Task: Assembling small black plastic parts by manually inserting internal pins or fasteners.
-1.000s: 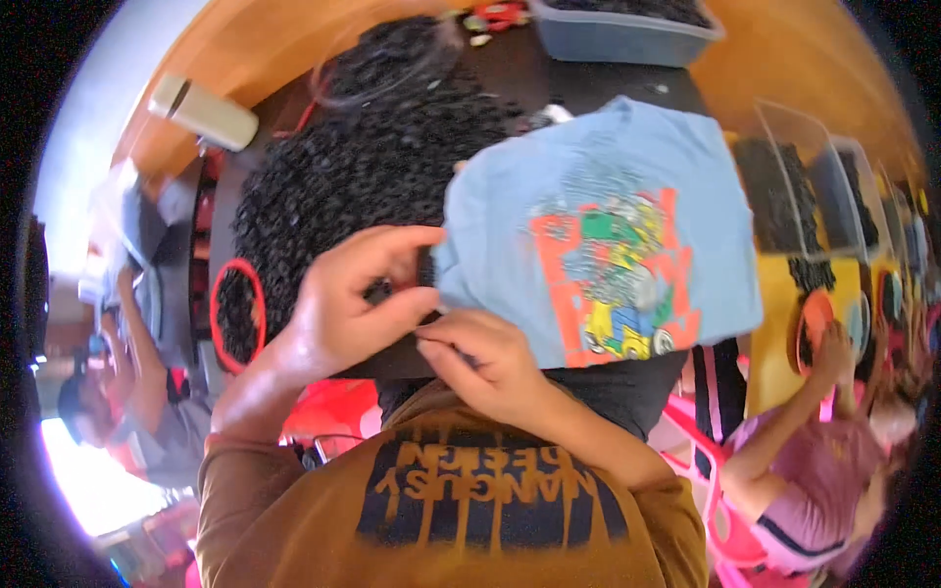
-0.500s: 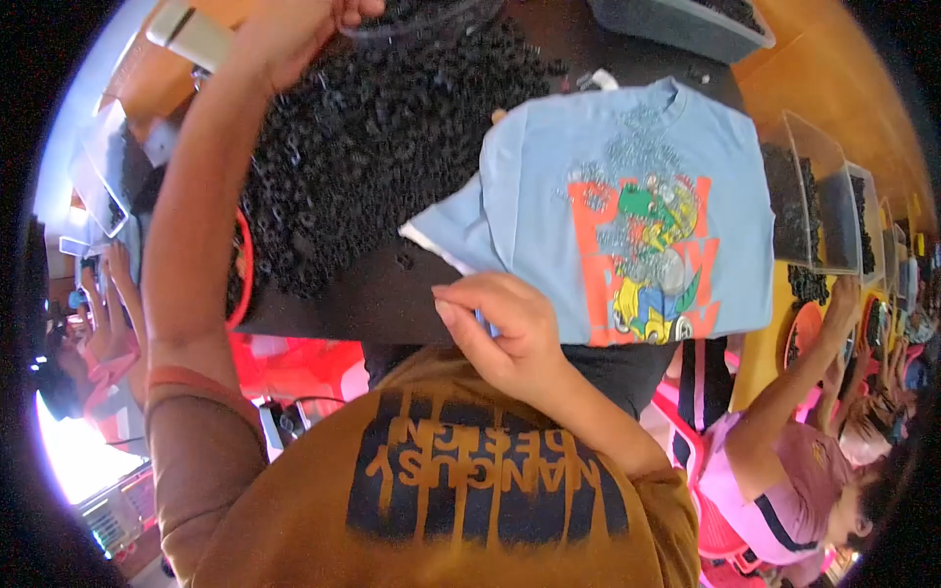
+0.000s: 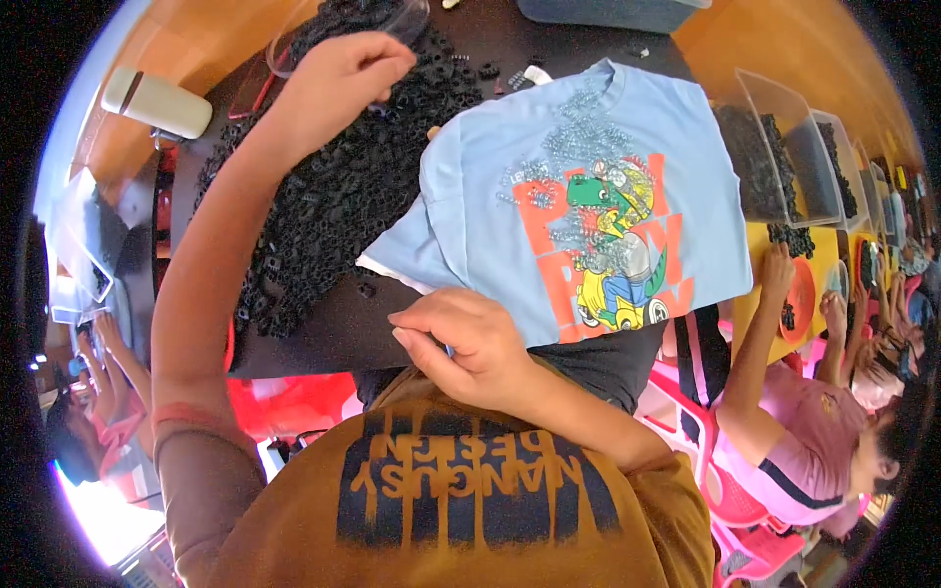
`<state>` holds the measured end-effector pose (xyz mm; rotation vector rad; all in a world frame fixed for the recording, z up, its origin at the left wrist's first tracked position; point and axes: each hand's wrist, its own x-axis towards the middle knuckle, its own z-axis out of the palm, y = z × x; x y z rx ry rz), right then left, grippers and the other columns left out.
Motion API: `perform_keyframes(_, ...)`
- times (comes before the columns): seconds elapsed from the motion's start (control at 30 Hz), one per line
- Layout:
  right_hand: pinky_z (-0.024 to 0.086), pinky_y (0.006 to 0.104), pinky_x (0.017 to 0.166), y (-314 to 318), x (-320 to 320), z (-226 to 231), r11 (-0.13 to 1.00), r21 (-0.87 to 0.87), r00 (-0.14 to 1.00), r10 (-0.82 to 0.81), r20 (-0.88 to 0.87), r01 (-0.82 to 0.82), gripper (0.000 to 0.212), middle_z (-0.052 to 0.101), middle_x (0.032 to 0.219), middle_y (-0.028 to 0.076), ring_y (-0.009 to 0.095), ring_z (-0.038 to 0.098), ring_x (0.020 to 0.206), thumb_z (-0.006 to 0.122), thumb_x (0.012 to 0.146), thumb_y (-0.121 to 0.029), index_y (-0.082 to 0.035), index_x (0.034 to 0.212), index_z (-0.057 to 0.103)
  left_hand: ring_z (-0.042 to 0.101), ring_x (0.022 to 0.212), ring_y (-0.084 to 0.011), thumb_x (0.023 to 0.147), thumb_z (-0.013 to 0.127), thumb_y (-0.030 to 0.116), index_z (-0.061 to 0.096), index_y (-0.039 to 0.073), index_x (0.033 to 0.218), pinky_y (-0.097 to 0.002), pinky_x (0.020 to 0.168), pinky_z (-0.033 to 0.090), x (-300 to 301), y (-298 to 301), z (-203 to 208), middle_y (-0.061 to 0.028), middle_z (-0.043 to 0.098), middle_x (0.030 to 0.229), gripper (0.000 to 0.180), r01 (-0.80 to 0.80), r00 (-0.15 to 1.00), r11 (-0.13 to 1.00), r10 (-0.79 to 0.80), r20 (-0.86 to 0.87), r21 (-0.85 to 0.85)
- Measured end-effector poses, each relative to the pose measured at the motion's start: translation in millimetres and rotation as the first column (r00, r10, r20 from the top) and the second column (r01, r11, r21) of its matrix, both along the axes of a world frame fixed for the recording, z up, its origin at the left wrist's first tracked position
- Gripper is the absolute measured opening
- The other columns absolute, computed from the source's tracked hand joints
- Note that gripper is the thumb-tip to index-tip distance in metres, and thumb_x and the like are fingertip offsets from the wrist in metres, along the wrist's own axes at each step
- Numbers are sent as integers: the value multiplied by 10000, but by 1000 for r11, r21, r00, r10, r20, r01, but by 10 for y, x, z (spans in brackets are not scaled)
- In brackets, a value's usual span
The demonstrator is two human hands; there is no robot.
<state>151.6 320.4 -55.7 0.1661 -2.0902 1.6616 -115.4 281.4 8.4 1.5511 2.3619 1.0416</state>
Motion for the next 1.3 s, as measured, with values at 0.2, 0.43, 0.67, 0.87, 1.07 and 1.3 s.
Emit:
perform_keyframes(0.2,489,309,647,-4,19,-37,1000,-11,999,-22,-50,21,118,683,837,95,221,652,735,653,841,21,14,957,675,640,868,-339,857,554,163,679,66,911,-427,761,514,-237,618,-236,-147,664,911,167,50,852,996,-83,-516,-78)
perform_keyframes(0.43,491,361,649,-4,13,-31,998,-62,998,-12,-67,7,112,665,826,110,274,643,738,665,824,-7,-1,936,660,655,873,-309,849,560,142,677,85,895,-422,739,532,-337,857,-372,-117,660,905,138,58,711,959,-235,-663,-278)
perform_keyframes(0.67,497,389,654,1,8,-26,995,-95,997,2,-76,-10,90,658,817,125,310,637,742,667,823,-26,-2,909,650,653,894,-331,838,566,138,671,56,901,-441,765,527,-272,925,-304,-142,677,892,148,-64,783,902,-221,-582,-428)
perform_keyframes(0.87,468,332,622,30,-2,-31,996,-82,994,9,-112,-19,130,666,800,96,236,630,693,662,836,15,8,965,670,645,837,-351,795,563,111,670,24,934,-439,742,501,-309,894,-341,-202,653,830,196,39,856,965,-166,-489,-259)
perform_keyframes(1.07,502,398,663,30,4,-29,994,-111,997,12,-71,-20,74,658,800,133,314,640,732,664,836,-38,5,893,646,484,687,-59,915,573,187,657,18,1025,-222,639,406,-221,759,-77,30,551,786,218,87,908,988,-25,418,-130)
perform_keyframes(1.3,472,334,624,46,-5,-33,995,-102,996,9,-84,-17,105,654,772,91,241,627,683,675,825,14,5,930,673,546,757,-77,963,555,174,591,14,1095,-227,704,458,369,131,222,-40,639,933,210,84,399,978,-207,893,189)
